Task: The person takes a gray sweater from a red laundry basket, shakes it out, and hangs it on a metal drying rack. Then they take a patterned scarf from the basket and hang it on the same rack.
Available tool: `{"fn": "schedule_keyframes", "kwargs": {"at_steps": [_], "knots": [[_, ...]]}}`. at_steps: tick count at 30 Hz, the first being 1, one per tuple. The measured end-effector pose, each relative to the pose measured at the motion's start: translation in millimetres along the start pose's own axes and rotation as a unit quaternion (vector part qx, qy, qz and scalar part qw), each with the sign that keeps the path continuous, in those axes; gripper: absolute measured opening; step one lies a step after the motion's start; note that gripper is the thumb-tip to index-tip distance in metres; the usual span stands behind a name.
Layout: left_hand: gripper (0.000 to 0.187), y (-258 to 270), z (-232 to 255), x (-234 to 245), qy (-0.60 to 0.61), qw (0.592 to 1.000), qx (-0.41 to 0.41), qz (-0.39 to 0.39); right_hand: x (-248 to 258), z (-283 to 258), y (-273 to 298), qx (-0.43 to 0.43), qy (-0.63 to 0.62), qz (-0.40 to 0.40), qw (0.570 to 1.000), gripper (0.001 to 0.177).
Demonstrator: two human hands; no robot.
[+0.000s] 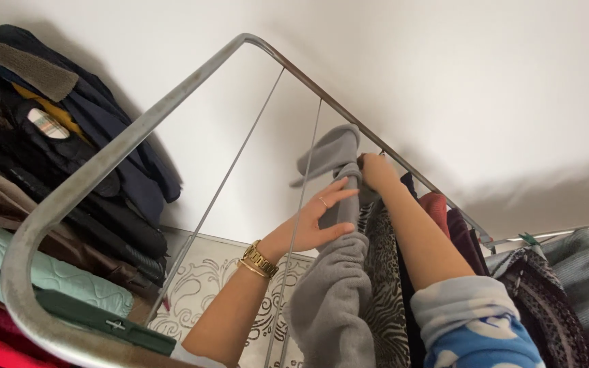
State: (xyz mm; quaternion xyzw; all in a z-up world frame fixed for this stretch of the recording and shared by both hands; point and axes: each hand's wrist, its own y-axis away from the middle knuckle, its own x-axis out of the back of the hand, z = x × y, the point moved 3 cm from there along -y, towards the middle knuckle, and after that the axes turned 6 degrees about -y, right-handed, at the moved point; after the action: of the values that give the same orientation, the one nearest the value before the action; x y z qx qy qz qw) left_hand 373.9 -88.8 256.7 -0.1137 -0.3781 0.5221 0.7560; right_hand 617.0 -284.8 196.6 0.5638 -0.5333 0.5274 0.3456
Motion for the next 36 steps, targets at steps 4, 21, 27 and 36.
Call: {"fn": "schedule_keyframes", "kwargs": {"at_steps": [4,21,27,36], "knots": [[0.059,-8.2,-0.6,0.3,0.042,0.999,0.024,-0.023,-39.7,21.4,-40.2,0.014,-0.151,-0.079,0.985,0.044],[0.049,-11.5,-31.2,-19.6,-0.03,0.998,0.045,-0.039,29.4,-16.6,-5.3,-0.052,-0.256,-0.037,0.965,0.048],[0.046,-11.0,-26.8,-17.4,-0.083,0.995,0.041,-0.022,74.6,-23.9,28.9,-0.05,-0.415,-0.015,0.908,0.038],[0.037,-13.4,-34.9,-23.9,-0.133,0.99,0.039,-0.018,78.2,76.9,12.2,-0.1,-0.542,0.216,0.806,0.033]]}}
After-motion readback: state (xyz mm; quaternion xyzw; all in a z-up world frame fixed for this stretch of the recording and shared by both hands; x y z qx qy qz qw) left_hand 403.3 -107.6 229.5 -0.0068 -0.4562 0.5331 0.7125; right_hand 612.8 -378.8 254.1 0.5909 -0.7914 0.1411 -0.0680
